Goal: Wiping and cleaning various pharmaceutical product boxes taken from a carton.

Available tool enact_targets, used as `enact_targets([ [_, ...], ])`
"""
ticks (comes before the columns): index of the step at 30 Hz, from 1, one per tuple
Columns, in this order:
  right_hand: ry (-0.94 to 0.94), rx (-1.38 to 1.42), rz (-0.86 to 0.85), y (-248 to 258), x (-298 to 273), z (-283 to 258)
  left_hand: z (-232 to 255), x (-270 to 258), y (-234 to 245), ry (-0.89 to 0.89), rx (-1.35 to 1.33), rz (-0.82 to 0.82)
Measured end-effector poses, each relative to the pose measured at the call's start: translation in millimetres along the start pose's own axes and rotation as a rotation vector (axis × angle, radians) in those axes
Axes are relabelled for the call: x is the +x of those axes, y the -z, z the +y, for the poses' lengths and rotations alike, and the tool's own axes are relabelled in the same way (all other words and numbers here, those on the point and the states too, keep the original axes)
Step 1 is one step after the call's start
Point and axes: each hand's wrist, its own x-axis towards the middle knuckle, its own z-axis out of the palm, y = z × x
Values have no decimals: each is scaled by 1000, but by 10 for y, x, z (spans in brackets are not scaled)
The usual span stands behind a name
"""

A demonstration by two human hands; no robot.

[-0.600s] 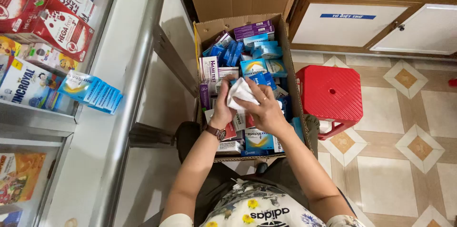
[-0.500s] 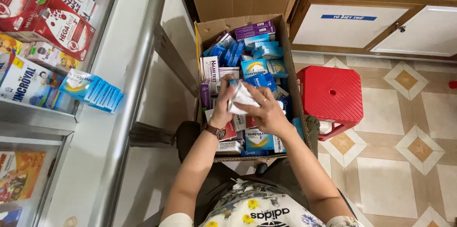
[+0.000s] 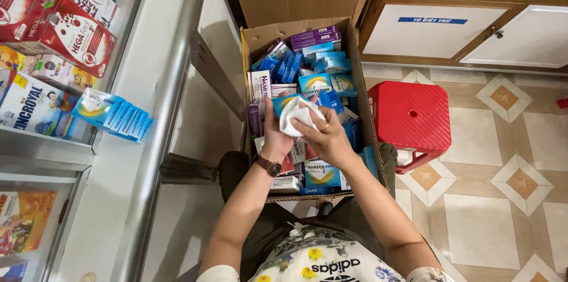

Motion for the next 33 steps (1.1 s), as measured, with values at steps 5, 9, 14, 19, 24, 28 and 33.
enact_targets([
  [5, -150, -19, 95, 89, 31, 49, 90, 55, 162, -78, -173, -90],
  [9, -464, 534, 172, -143, -362, 471, 128, -20, -238, -46, 16, -65],
  [14, -859, 1221, 245, -50, -404, 453, 84, 26, 1, -52, 236, 6],
  [19, -845, 1219, 154, 31, -408, 428, 60, 7, 57, -55, 316, 12],
  [24, -453, 963, 133, 135, -300, 293, 83, -12, 62, -25, 449, -17],
  [28, -818, 1208, 177, -47, -473, 474, 10, 21, 247, 5, 545, -63],
  [33, -879, 1146, 213, -27, -268, 382, -73, -107, -41, 80, 954, -295],
])
